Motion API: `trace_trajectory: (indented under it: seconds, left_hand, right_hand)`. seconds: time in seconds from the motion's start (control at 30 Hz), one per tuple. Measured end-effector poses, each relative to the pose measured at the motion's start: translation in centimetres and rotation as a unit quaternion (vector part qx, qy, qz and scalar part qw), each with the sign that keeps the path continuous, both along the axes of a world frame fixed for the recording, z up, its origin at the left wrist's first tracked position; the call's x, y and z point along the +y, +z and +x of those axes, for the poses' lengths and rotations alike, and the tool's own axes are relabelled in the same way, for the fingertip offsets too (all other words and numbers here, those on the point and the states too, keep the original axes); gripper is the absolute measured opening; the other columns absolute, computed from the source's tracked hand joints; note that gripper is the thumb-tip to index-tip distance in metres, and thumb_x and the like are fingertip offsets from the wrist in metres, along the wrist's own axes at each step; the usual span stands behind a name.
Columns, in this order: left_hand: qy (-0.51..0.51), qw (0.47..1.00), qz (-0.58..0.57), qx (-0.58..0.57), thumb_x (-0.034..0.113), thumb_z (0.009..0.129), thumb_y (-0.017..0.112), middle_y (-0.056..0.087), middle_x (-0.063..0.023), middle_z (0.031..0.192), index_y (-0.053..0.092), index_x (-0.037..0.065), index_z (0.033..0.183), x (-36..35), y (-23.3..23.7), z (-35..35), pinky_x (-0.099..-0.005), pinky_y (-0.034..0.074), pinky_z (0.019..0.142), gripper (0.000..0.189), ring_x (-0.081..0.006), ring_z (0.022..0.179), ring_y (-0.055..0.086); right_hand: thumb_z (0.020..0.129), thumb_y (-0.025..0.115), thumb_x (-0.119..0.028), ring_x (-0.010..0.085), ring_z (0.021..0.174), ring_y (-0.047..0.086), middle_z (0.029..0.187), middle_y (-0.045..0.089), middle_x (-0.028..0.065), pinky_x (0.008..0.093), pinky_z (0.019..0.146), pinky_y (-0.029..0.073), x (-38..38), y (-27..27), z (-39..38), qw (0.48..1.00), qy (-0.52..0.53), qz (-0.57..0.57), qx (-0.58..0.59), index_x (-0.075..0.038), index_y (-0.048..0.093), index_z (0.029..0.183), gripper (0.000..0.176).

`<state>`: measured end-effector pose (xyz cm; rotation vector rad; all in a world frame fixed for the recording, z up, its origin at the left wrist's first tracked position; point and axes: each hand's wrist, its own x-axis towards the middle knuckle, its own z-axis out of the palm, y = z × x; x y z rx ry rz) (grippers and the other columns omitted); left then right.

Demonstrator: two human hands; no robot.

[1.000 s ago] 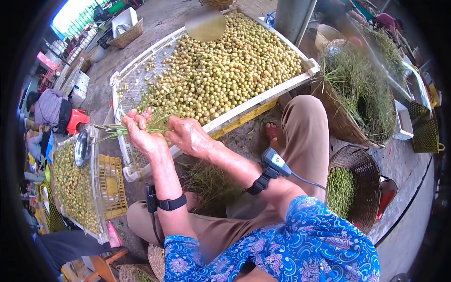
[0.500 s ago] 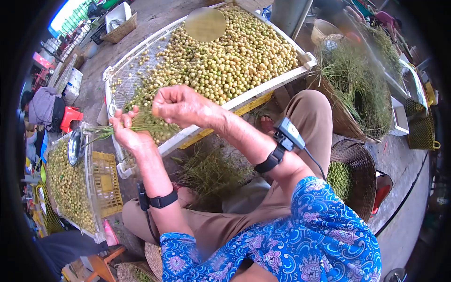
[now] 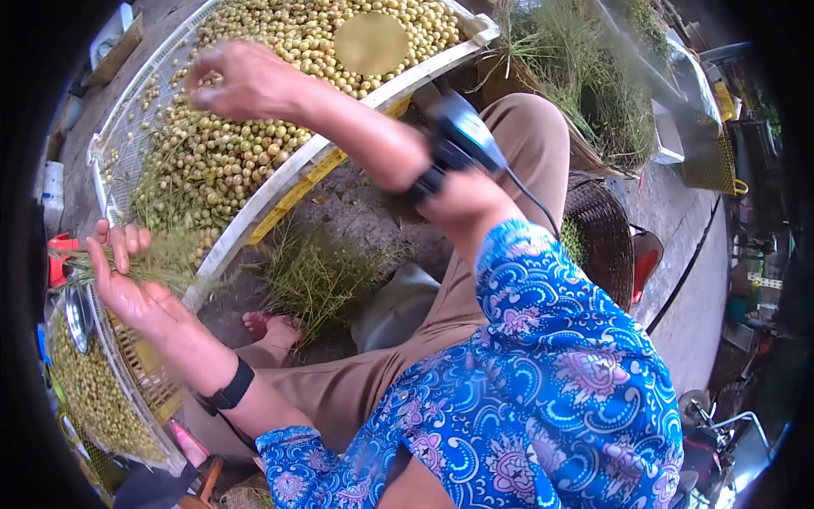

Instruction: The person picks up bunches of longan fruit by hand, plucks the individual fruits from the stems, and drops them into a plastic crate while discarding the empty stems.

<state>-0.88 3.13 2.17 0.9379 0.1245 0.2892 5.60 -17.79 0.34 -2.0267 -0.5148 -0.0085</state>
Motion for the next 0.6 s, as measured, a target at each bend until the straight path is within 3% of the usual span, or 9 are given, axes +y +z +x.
trace_trajectory:
  seconds: [0.07,0.13,0.17,0.27,0.37,0.43,0.47,0.5,0.6]
  left_hand:
    - [-0.122,0.989,0.073,-0.041,0.028,0.090,0.039,0.028,0.0031,0.048,0.047,0.003,0.081,-1.0,0.2,-0.7,-0.0188,0.031,0.046,0.028,-0.0079,0.047,0.035]
    - [-0.119,0.988,0.083,-0.052,0.027,0.090,0.040,0.028,0.0038,0.047,0.046,0.004,0.078,-2.0,-0.6,-0.8,-0.0163,0.022,0.038,0.027,-0.0042,0.041,0.028]
    - [-0.170,0.977,0.112,-0.058,0.027,0.090,0.040,0.028,0.0042,0.046,0.046,0.005,0.076,-2.1,-1.1,-1.1,-0.0169,0.021,0.036,0.027,-0.0036,0.040,0.028]
    - [-0.270,0.917,0.293,-0.034,0.021,0.088,0.044,0.039,0.0042,0.051,0.052,0.005,0.075,-2.1,-2.6,-2.5,-0.0176,0.019,0.036,0.022,-0.0018,0.041,0.029]
    - [-0.358,0.837,0.406,0.080,0.014,0.083,0.050,0.047,0.0046,0.058,0.056,0.005,0.074,-3.7,-6.1,-4.0,-0.0186,0.024,0.042,0.013,-0.0019,0.047,0.034]
    - [-0.340,0.734,0.562,0.173,0.016,0.082,0.050,0.049,-0.0076,0.055,0.053,0.001,0.077,-3.6,-11.9,-5.5,-0.0285,0.036,0.046,0.016,-0.0155,0.049,0.046]
    - [-0.320,0.678,0.615,0.242,0.018,0.082,0.050,0.052,-0.0159,0.059,0.053,0.000,0.081,-3.8,-14.6,-6.4,-0.0371,0.041,0.054,0.018,-0.0267,0.057,0.054]
    - [-0.336,0.610,0.670,0.256,0.020,0.081,0.052,0.056,-0.0200,0.067,0.053,-0.001,0.085,-4.0,-16.7,-6.9,-0.0412,0.042,0.059,0.021,-0.0333,0.066,0.057]
    - [-0.308,0.580,0.729,0.196,0.023,0.078,0.056,0.056,-0.0239,0.087,0.048,-0.003,0.093,-1.7,-26.1,-10.6,-0.0441,0.041,0.070,0.031,-0.0384,0.081,0.054]
  right_hand:
    - [0.083,0.049,-0.019,0.0133,0.068,0.059,0.085,0.060,0.0098,0.0218,0.052,0.048,-1.5,-0.9,-4.1,0.905,0.286,0.223,0.221,-0.002,0.058,0.092,0.021]
    - [0.082,0.047,-0.014,0.0138,0.064,0.058,0.076,0.060,0.0086,0.0235,0.048,0.046,-1.2,-3.7,-5.7,0.797,0.442,0.038,0.409,-0.002,0.058,0.090,0.018]
    - [0.081,0.048,-0.013,0.0140,0.061,0.058,0.073,0.061,0.0074,0.0246,0.047,0.045,-0.6,-7.0,-6.2,0.791,0.411,0.012,0.453,-0.003,0.060,0.087,0.017]
    - [0.070,0.052,-0.008,0.0167,0.054,0.059,0.065,0.061,0.0098,0.0265,0.043,0.046,0.4,-25.8,-7.4,0.695,0.403,-0.260,0.535,-0.005,0.061,0.081,0.015]
    - [0.068,0.049,-0.010,0.0227,0.054,0.060,0.062,0.060,0.0131,0.0348,0.046,0.048,-3.8,-33.1,-10.0,0.761,0.383,-0.394,0.345,-0.003,0.060,0.075,0.015]
    - [0.069,0.049,-0.011,0.0296,0.065,0.060,0.073,0.060,0.0170,0.0407,0.055,0.048,-6.4,-35.5,-10.4,0.876,0.015,-0.351,0.329,-0.001,0.057,0.079,0.017]
    - [0.069,0.048,-0.012,0.0331,0.070,0.060,0.078,0.060,0.0189,0.0436,0.060,0.048,-6.9,-36.5,-10.5,0.881,-0.176,-0.316,0.306,0.000,0.056,0.081,0.018]
    - [0.069,0.048,-0.012,0.0331,0.070,0.060,0.078,0.060,0.0189,0.0436,0.060,0.048,-6.9,-37.3,-10.4,0.879,-0.171,-0.315,0.314,0.000,0.056,0.081,0.018]
    - [0.072,0.048,-0.016,0.0348,0.071,0.059,0.079,0.060,0.0158,0.0432,0.060,0.048,-5.8,-39.0,-9.4,0.897,-0.202,-0.327,0.220,-0.004,0.053,0.092,0.024]
